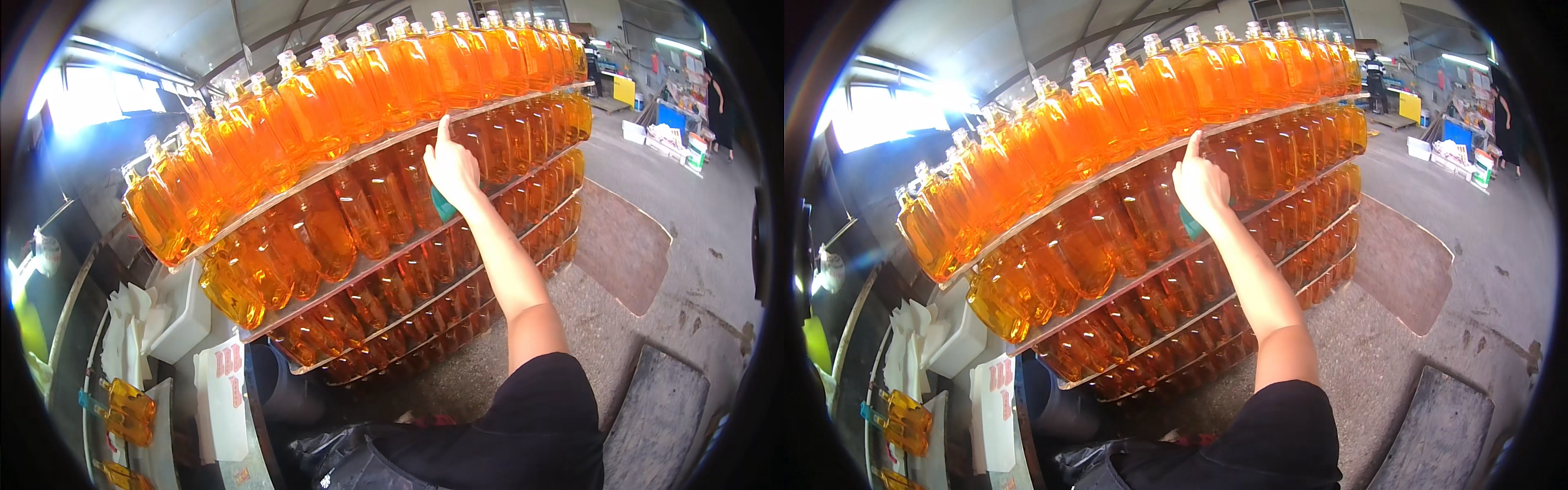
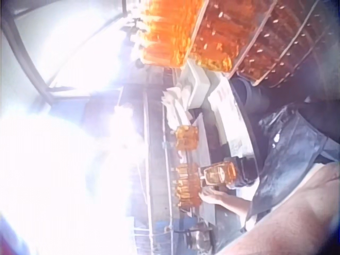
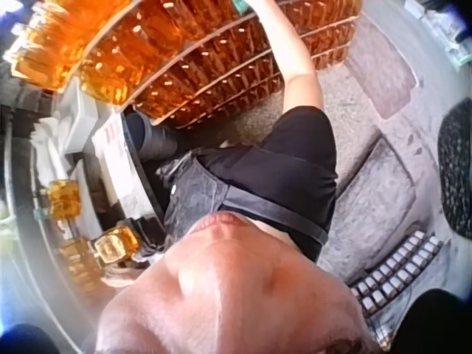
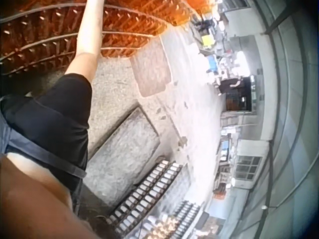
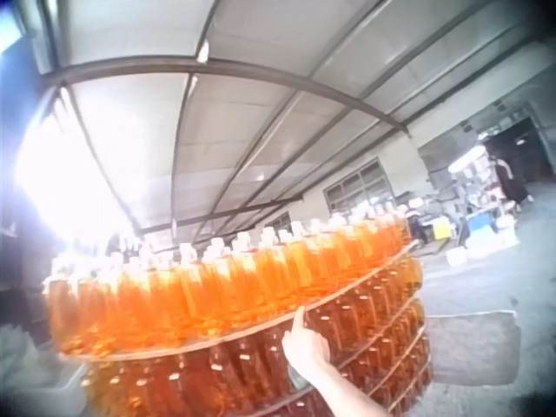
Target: The person applies adhesive labels to amber-colored bottles on a metal workbench. They smooth each label with a green squeegee tool, then place the finished bottles into a wire rack. The person also moves a stack of empty bottles and transfers finished bottles to a coworker.
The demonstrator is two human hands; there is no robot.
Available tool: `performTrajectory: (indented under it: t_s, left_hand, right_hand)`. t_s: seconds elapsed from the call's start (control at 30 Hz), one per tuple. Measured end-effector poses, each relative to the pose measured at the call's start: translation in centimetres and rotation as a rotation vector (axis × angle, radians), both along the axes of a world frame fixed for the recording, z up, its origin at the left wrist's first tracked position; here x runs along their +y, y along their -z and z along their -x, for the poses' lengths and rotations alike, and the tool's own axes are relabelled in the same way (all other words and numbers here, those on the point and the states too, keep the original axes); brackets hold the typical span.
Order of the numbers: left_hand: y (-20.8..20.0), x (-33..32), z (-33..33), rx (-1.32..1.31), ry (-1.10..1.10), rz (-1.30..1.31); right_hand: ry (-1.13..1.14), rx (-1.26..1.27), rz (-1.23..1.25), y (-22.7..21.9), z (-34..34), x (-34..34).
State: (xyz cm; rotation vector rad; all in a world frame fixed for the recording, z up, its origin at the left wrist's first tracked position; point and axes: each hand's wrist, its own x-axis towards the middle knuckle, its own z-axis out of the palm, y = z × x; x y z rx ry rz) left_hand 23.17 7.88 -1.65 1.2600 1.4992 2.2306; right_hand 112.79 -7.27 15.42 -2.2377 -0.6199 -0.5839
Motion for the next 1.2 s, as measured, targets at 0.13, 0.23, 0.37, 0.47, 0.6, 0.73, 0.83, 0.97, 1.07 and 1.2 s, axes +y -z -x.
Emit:
performTrajectory:
  t_s: [0.13, 0.23, 0.37, 0.47, 0.6, 0.73, 0.83, 0.97, 1.07, 1.2]
  left_hand:
    - [1.6, 2.7, 3.3, -0.217, 0.191, -0.183]
    - [-0.7, 2.2, -0.1, -0.160, 0.127, -0.090]
    - [-3.6, 2.1, -3.5, -0.135, 0.109, -0.048]
    - [-5.2, 1.6, -4.5, -0.125, 0.092, -0.047]
    - [-6.6, 1.6, -5.4, -0.121, 0.085, -0.043]
    - [-8.1, 1.6, -6.4, -0.110, 0.086, -0.043]
    - [-8.4, 3.2, -7.6, -0.117, 0.118, -0.035]
    - [-9.7, 2.7, -8.0, -0.112, 0.112, -0.054]
    - [-10.9, 0.7, -7.7, -0.104, 0.097, -0.074]
    - [-10.8, 0.1, -8.2, -0.106, 0.095, -0.060]
  right_hand:
    - [0.156, -0.019, -0.279, -1.7, -2.8, -3.6]
    - [0.237, 0.079, -0.334, -2.7, -7.8, -5.4]
    - [0.249, 0.096, -0.235, -2.0, -11.4, -5.5]
    - [0.290, 0.140, -0.317, -2.4, -12.1, -6.5]
    - [0.371, 0.138, -0.508, -3.4, -16.0, -11.5]
    - [0.351, 0.293, -0.540, -4.5, -17.9, -14.2]
    - [0.322, 0.305, -0.425, -2.6, -25.0, -14.4]
    - [0.317, 0.339, -0.582, -2.3, -23.7, -14.8]
    - [0.392, 0.280, -0.663, -3.6, -19.5, -17.9]
    - [0.447, 0.190, -0.642, -3.6, -20.6, -20.6]
